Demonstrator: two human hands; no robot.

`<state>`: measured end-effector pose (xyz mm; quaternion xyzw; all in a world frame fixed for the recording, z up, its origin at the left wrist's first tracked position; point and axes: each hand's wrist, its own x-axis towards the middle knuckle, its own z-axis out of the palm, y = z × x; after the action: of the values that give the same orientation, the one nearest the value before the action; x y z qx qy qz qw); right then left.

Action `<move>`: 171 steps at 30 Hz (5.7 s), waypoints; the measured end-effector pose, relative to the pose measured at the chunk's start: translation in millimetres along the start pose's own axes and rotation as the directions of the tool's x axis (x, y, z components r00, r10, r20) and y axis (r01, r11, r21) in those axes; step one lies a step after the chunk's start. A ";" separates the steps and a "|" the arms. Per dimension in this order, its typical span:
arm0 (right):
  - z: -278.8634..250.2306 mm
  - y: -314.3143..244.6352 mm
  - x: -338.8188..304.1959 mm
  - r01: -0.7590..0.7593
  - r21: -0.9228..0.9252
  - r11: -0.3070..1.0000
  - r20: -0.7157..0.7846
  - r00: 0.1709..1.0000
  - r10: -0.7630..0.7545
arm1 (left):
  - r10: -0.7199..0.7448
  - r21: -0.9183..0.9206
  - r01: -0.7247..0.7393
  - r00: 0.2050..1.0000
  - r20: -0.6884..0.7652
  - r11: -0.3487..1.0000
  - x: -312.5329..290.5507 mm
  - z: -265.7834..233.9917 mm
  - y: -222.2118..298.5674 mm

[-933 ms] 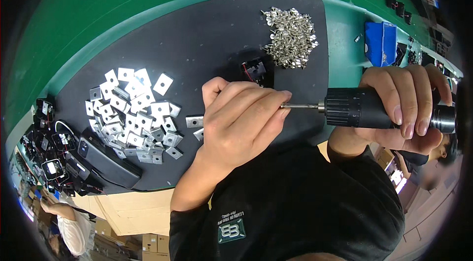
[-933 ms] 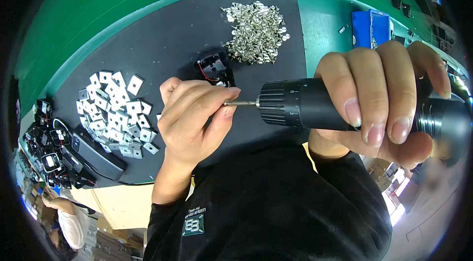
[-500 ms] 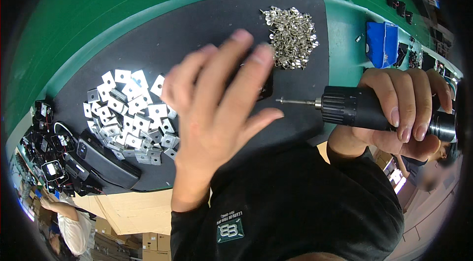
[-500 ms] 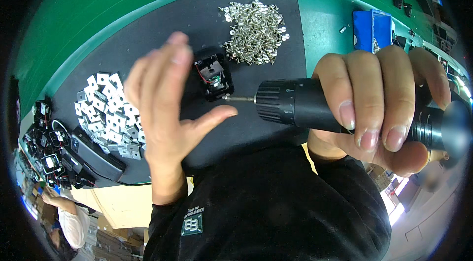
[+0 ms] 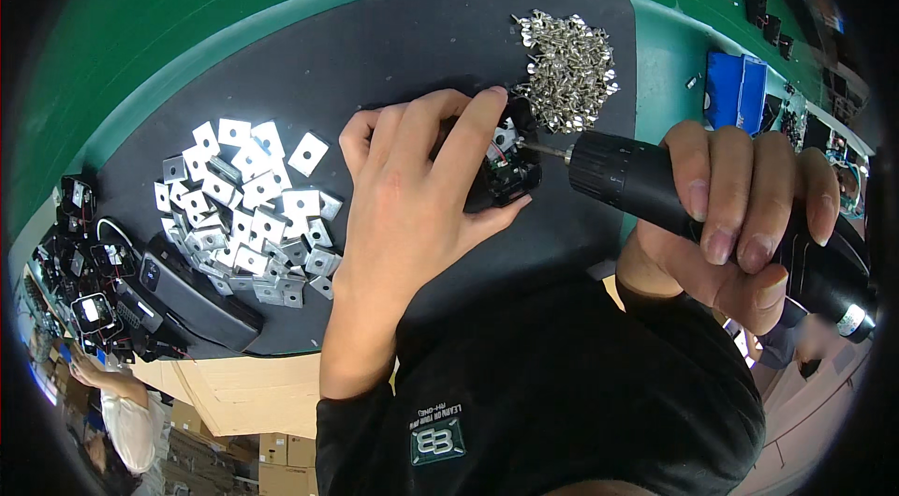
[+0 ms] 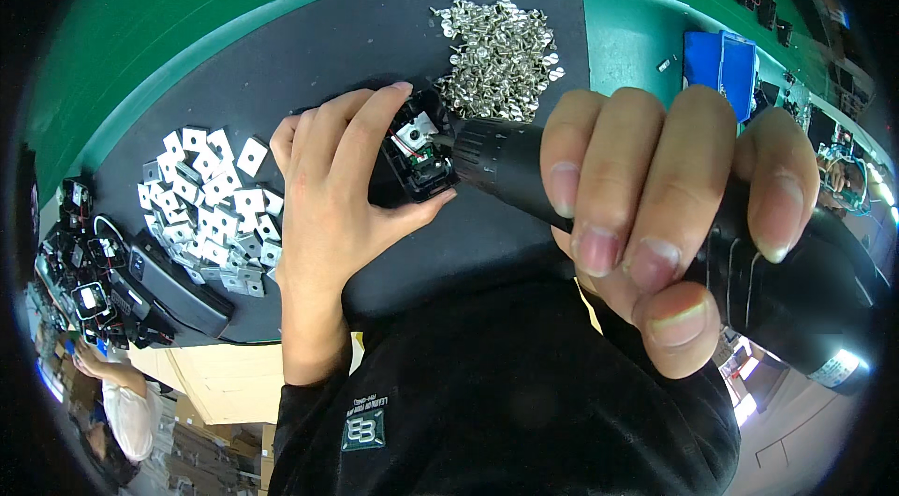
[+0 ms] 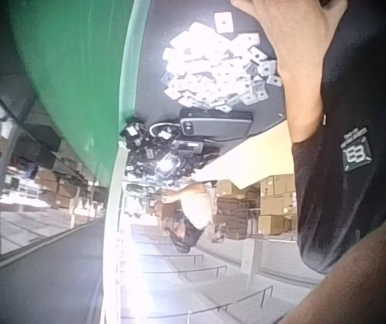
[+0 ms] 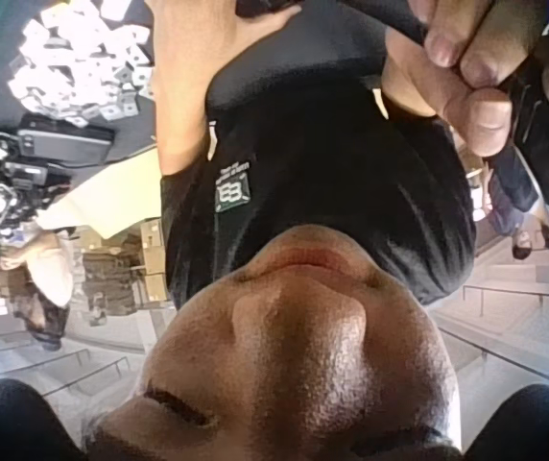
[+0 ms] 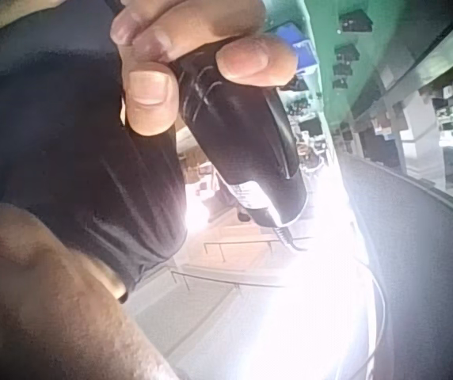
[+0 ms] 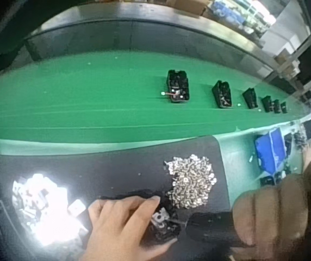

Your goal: Assemble electronic components by attaching a metal plate and driving a screw using an electric screwdriver.

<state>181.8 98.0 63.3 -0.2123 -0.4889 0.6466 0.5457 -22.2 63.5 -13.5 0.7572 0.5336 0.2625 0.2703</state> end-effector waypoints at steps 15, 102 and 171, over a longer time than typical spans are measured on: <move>-3.2 6.1 4.0 -0.049 0.001 0.999 0.054 0.997 0.048 | -0.024 -0.062 0.023 0.999 -0.023 0.998 2.3 1.2 1.8; 10.7 31.0 35.7 0.115 0.106 0.988 0.394 0.907 -0.148 | -0.056 -0.072 0.071 0.981 0.186 0.995 12.1 -14.9 1.1; 9.9 40.8 45.3 0.185 0.210 0.960 0.565 0.778 -0.274 | -0.024 -0.119 0.038 0.993 0.118 0.992 4.7 -10.0 -8.1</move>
<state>139.3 138.4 44.1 0.0994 -0.6082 0.6424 0.4556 -33.1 71.5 -11.3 0.7451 0.5117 0.2455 0.3503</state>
